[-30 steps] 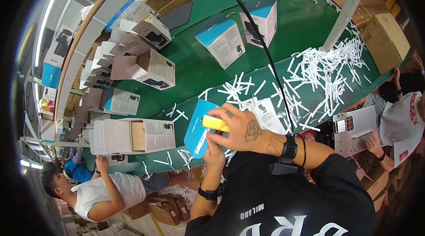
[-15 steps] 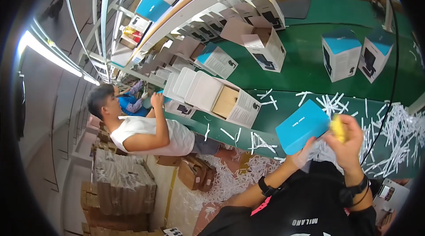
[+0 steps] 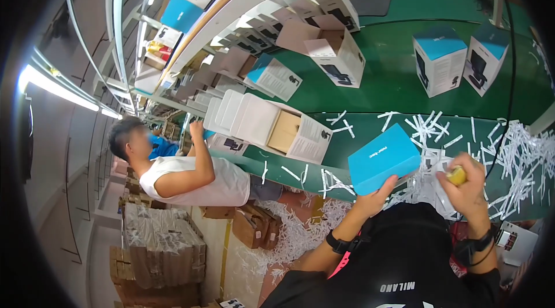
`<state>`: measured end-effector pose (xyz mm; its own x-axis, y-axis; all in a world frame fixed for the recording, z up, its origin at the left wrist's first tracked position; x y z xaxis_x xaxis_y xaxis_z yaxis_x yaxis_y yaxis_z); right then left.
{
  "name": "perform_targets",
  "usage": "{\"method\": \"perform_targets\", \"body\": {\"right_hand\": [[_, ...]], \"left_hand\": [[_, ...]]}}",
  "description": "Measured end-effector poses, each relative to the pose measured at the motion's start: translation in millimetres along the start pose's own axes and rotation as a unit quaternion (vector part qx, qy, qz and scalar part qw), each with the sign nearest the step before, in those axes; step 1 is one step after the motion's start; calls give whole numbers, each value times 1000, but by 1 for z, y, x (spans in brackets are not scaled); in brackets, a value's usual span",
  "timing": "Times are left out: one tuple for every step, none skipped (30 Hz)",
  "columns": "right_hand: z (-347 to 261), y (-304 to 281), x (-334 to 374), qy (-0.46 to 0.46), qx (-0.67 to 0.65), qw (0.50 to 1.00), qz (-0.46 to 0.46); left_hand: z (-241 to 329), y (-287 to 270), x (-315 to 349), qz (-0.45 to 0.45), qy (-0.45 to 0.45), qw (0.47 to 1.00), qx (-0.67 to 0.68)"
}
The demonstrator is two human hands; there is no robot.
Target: Packaging electronic products into boxes and arranging them in shipping containers on an assembly line.
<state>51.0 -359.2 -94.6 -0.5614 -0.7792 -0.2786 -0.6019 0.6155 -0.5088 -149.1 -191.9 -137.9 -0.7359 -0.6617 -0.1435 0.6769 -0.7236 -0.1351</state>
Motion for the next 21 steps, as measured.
{"method": "perform_targets", "body": {"right_hand": [[-21,9,-15,-60,-12,998,5],[-47,18,-31,-121,-24,992,10],[-65,25,-44,-143,-19,990,-5],[-74,31,-52,-165,-15,986,-21],[-72,34,-56,-166,-17,986,-23],[-67,44,-55,-165,-42,983,-74],[-63,54,-52,-163,-67,976,-125],[-61,59,-53,-165,-69,976,-125],[-61,64,-53,-187,-75,971,-131],[-63,69,-52,-210,-82,965,-136],[-63,74,-52,-232,-87,958,-141],[-60,79,-53,-234,-86,958,-142],[-58,79,-52,-239,-82,959,-129],[-55,79,-51,-245,-78,959,-117],[-53,78,-50,-250,-73,960,-105],[-52,79,-49,-252,-75,959,-106],[-51,81,-47,-254,-75,958,-108],[-50,82,-46,-255,-75,958,-109],[-50,83,-44,-255,-74,958,-110],[-47,85,-43,-254,-74,958,-110],[-44,85,-42,-261,-70,958,-98]], "left_hand": [[1,-4,-2,5,-2,1000,6],[1,-8,-4,3,-4,1000,5],[5,-9,-5,1,6,1000,19],[9,-10,-5,0,17,999,33],[13,-12,-3,2,29,998,47],[14,-12,1,1,25,999,46],[16,-10,4,-9,31,999,36],[17,-10,3,-19,42,999,25],[19,-11,2,-27,52,998,14],[20,-14,1,-25,53,998,12],[12,-13,2,-56,2,997,59],[6,-11,4,-87,-48,989,106],[6,-6,5,-120,-99,976,154],[12,-6,6,-121,-98,975,156],[8,-2,12,-120,-199,951,206],[11,0,20,-114,-296,915,250],[8,2,31,-105,-390,867,292],[8,0,38,-103,-389,868,291],[10,-6,48,-132,-333,923,144],[13,-10,57,-157,-267,951,-8],[17,-14,59,-179,-194,951,-160]]}}
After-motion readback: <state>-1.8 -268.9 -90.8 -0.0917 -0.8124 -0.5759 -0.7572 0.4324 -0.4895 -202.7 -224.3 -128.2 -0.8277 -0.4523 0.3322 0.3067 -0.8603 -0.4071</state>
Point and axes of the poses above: each hand's wrist, its own x-axis away from the middle knuckle, its own y-axis out of the palm, z = x × y, the point moved 7 cm from there along -x, towards the middle knuckle, and after that the axes turned 1 degree about -y, right-handed, at the moved point
